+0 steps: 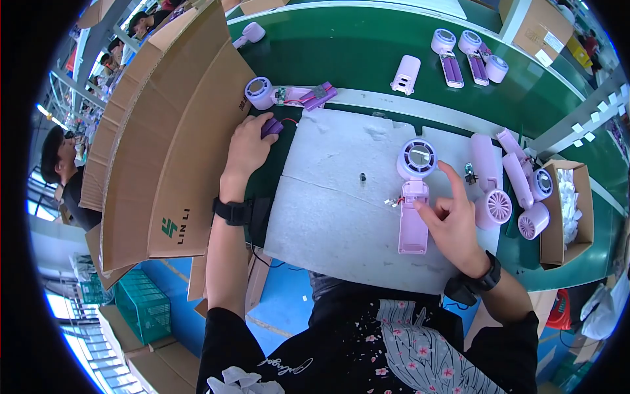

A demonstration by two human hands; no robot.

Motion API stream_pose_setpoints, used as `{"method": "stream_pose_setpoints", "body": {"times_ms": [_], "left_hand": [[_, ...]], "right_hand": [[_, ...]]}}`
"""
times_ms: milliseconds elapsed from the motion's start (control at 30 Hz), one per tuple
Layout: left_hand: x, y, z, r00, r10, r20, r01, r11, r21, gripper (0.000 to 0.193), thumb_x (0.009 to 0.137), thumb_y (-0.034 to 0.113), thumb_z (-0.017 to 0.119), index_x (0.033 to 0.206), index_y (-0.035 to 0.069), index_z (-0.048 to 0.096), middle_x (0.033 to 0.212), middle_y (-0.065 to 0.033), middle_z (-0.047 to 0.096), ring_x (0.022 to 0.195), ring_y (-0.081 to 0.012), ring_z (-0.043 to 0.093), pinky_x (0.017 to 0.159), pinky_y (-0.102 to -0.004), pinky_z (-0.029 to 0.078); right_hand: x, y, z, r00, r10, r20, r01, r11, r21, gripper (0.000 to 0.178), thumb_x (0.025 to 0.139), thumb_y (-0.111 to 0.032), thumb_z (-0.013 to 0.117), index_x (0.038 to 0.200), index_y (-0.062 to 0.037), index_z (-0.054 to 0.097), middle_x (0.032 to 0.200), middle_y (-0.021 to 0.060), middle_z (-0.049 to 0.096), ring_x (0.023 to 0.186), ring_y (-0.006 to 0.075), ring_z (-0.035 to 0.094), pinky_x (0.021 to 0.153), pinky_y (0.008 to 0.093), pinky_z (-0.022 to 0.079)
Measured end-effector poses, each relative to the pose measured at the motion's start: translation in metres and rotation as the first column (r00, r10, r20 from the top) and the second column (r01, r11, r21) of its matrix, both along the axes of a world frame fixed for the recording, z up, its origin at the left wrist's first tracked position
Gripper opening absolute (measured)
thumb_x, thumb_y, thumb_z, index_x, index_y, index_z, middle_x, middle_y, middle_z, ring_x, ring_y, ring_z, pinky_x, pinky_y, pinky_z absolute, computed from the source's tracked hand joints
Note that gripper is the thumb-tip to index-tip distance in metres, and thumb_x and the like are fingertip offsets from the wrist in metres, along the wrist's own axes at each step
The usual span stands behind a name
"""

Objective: Assembling handheld electric fans by installing circuit boards and batteries into the plastic housing.

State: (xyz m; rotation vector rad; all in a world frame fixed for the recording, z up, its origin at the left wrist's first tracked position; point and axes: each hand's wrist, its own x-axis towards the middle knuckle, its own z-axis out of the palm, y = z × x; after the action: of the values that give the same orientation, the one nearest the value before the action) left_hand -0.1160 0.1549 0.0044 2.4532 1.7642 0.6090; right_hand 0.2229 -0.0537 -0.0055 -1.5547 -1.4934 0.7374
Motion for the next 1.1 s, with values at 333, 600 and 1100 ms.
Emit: {"method": "stream_pose_setpoints", "body": {"times_ms": [333, 600, 1100], "left_hand": [[0.097, -0.137, 0.053, 0.518, -0.160, 0.840, 0.619, 0.748, -0.239, 0.065, 0.088, 0.008, 0.072, 0.147, 0.003, 0.044, 0.126, -0.0137, 0.058, 0.106, -0.0213, 0.060, 0.086, -0.0313, 0.052], [0.144, -0.151, 0.017, 0.785, -0.322, 0.529, 0.484, 0.852, -0.199, 0.057, 0.079, 0.003, 0.078, 0.131, 0.005, 0.056, 0.124, -0.0131, 0.062, 0.104, -0.0222, 0.064, 0.086, -0.0338, 0.052], [0.138, -0.163, 0.000, 0.654, -0.218, 0.724, 0.550, 0.795, -0.257, 0.022, 0.074, 0.000, 0.082, 0.093, 0.002, 0.071, 0.098, -0.0088, 0.071, 0.087, -0.0185, 0.069, 0.077, -0.0293, 0.055]], "right_hand": [[-0.018, -0.007, -0.002, 0.830, 0.197, -0.521, -0.027, 0.949, 0.315, 0.039, 0.097, -0.012, 0.060, 0.132, -0.0016, 0.048, 0.083, 0.0052, 0.060, 0.062, 0.0100, 0.054, 0.053, 0.0238, 0.040], [0.013, -0.002, 0.000, 0.609, 0.172, -0.774, -0.161, 0.983, 0.091, 0.018, 0.097, -0.010, 0.059, 0.112, -0.0002, 0.057, 0.093, 0.0057, 0.057, 0.075, 0.0118, 0.056, 0.060, 0.0246, 0.043], [-0.001, 0.004, 0.005, 0.953, 0.246, 0.178, -0.281, 0.935, 0.214, 0.030, 0.068, 0.004, 0.080, 0.097, -0.0043, 0.073, 0.094, 0.0083, 0.058, 0.079, 0.0219, 0.062, 0.066, 0.0323, 0.051]]}}
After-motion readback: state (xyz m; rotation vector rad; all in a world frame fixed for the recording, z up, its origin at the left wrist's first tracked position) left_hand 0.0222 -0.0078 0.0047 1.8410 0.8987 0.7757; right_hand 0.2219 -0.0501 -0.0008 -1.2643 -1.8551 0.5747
